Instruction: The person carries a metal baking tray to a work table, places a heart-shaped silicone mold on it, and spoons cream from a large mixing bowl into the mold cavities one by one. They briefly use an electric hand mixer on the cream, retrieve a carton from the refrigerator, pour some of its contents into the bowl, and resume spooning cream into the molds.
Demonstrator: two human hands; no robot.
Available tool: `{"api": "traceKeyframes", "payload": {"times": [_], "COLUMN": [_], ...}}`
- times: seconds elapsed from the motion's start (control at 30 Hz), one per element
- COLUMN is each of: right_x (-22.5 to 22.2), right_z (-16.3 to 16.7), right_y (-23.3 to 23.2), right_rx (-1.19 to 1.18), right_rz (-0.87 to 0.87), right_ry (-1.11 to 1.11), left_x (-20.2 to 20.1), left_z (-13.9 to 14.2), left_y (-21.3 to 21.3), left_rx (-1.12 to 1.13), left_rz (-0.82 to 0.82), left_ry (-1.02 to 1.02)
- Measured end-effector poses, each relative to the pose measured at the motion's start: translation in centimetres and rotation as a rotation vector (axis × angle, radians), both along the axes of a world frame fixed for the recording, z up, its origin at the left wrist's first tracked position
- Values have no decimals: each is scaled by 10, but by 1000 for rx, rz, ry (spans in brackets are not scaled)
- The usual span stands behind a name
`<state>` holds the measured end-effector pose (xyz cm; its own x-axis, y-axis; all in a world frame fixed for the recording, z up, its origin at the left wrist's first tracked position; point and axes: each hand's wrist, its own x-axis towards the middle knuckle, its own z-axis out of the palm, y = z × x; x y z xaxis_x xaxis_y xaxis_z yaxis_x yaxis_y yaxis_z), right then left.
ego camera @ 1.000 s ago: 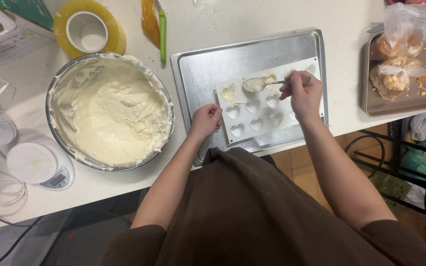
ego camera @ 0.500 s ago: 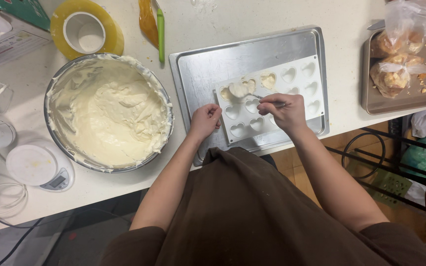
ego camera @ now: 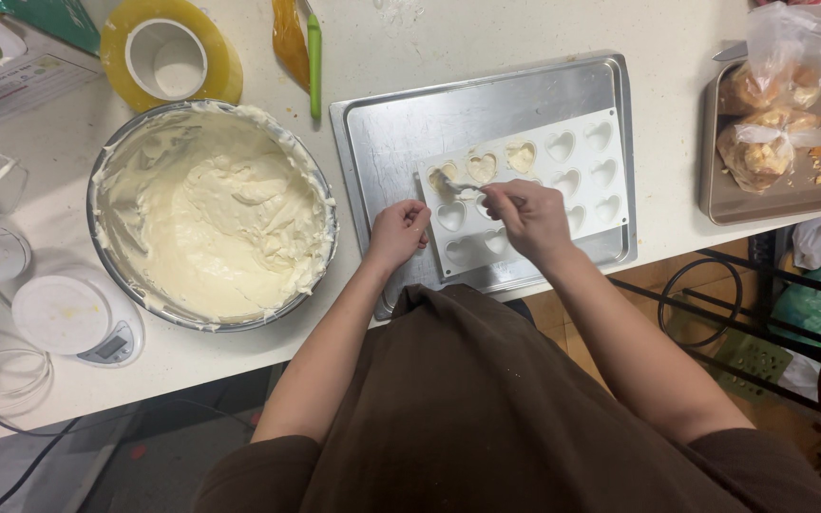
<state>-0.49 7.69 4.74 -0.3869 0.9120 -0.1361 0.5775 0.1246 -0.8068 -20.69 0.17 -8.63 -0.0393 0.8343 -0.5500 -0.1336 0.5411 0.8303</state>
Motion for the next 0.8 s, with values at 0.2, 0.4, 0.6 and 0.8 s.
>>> {"api": "traceKeyframes", "payload": {"times": [0.2,0.4,0.6,0.8], "right_x": [-1,-8,12,-7], "right_z": [12,26,51,39], "right_y": [-4,-2,9,18], "right_rx": [38,279,243,82], "right_rz": [57,367,461,322], "right_ry": [7,-144,-175,-103], "left_x": [0,0,0,0], "left_z": [1,2,-1,-5], "left_y": [-1,0,-1,-2], "left_rx": [12,-2,7,0], "left_rz": [-10,-6,5,2], "left_ry": [23,11,9,-4]}}
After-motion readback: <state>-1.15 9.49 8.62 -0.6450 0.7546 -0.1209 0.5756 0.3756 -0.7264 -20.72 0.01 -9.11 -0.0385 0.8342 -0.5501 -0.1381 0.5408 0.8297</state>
